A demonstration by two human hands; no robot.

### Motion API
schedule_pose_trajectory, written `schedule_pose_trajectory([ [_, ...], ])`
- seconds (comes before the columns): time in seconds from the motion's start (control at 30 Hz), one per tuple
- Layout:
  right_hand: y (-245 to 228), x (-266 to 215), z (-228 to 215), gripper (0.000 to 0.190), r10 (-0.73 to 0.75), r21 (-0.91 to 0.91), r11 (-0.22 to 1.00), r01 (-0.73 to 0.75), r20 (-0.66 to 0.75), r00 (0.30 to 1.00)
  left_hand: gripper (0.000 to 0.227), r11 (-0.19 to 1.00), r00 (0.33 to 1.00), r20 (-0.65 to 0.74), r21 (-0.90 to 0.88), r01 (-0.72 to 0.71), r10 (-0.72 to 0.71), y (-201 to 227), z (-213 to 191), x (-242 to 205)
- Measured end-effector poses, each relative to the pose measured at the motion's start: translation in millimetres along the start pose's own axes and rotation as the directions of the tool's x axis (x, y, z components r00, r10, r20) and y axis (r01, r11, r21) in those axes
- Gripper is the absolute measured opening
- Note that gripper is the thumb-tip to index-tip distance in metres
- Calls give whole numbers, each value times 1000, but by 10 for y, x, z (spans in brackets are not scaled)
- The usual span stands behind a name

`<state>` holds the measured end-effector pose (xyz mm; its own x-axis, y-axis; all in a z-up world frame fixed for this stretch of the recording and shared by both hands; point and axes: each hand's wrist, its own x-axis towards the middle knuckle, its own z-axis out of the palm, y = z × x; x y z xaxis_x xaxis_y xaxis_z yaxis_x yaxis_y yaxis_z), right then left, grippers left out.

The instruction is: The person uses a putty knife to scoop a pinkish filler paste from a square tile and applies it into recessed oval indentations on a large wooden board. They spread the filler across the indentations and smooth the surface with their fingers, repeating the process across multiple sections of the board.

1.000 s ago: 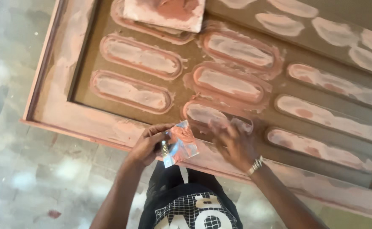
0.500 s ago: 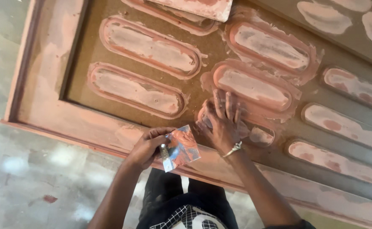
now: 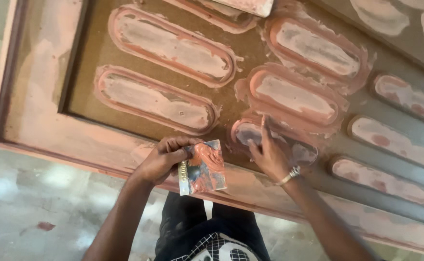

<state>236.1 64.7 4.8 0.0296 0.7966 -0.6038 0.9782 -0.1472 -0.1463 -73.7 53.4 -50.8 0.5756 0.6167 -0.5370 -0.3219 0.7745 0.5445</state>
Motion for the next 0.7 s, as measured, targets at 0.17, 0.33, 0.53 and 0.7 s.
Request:
schedule_pose_trajectory([
  [0.17, -378, 223, 448, 71, -267, 261, 895, 363, -340, 902, 33, 982, 994, -107, -190, 12, -33, -74, 28, -188],
  [0.33, -880, 40, 187, 103, 56, -58, 997, -44, 227, 972, 36, 982, 992, -105, -183, 45, -65, -185, 67, -330],
  [0.53, -695, -547, -420, 69, -546, -16, 837, 546, -87, 834, 30, 994, 988, -105, -29, 106, -109, -367, 129, -214],
  [0.7, -310, -874, -473, 60, -721, -55, 691, 720, 11, 693, 36, 956, 978, 205, -279, 89, -31, -515, 97, -88],
])
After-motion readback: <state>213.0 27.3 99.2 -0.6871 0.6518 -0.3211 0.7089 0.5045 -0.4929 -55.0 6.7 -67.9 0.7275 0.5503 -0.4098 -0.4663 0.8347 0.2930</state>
